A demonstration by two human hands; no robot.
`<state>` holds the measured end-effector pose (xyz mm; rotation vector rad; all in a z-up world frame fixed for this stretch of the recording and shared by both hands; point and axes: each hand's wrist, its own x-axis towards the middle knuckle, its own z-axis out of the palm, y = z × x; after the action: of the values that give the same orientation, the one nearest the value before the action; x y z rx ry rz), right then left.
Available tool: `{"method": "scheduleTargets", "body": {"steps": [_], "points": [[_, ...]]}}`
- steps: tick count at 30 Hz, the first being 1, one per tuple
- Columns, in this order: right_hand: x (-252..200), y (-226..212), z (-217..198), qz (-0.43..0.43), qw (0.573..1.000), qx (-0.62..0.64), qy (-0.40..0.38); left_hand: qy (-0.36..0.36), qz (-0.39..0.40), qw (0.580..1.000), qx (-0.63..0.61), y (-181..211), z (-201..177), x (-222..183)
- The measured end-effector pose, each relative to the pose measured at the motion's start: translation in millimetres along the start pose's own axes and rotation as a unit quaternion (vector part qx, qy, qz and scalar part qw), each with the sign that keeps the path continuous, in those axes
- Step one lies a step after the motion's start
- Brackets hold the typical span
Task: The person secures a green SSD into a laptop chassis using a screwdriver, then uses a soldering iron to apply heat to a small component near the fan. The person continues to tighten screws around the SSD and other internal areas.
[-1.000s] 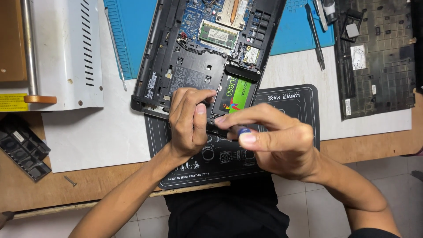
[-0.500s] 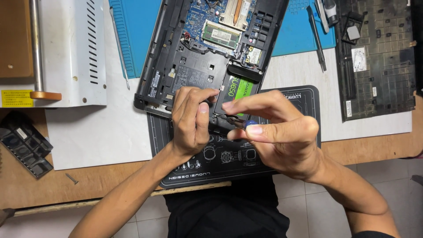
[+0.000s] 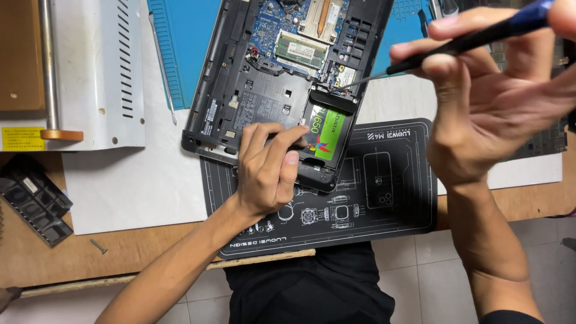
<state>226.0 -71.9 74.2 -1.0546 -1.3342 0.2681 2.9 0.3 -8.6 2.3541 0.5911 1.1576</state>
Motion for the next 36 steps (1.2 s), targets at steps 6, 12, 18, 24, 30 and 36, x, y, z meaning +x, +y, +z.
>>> {"method": "scheduleTargets", "body": {"steps": [6, 12, 18, 24, 30, 36], "points": [[23, 1, 34, -0.031, 0.997, 0.007, -0.076, -0.01, 0.006, 1.0, 0.014, 0, -2, 0], [21, 19, 34, -0.035, 0.995, 0.045, -0.086, -0.006, 0.01, 1.0, 0.019, 0, -1, -1], [30, 15, 35, -0.038, 0.987, 0.024, -0.155, -0.005, 0.011, 1.0, 0.013, 1, -2, 1], [28, 29, 29, -0.001, 0.994, 0.017, -0.104, -0.006, 0.005, 1.0, 0.011, 1, -2, 1], [26, 25, 30, 0.02, 0.992, 0.063, -0.111, -0.002, 0.004, 1.0, 0.008, 1, -1, 1], [51, 37, -1, 0.015, 0.998, -0.062, -0.023, -0.004, 0.003, 1.0, 0.006, 1, 0, -2]]}}
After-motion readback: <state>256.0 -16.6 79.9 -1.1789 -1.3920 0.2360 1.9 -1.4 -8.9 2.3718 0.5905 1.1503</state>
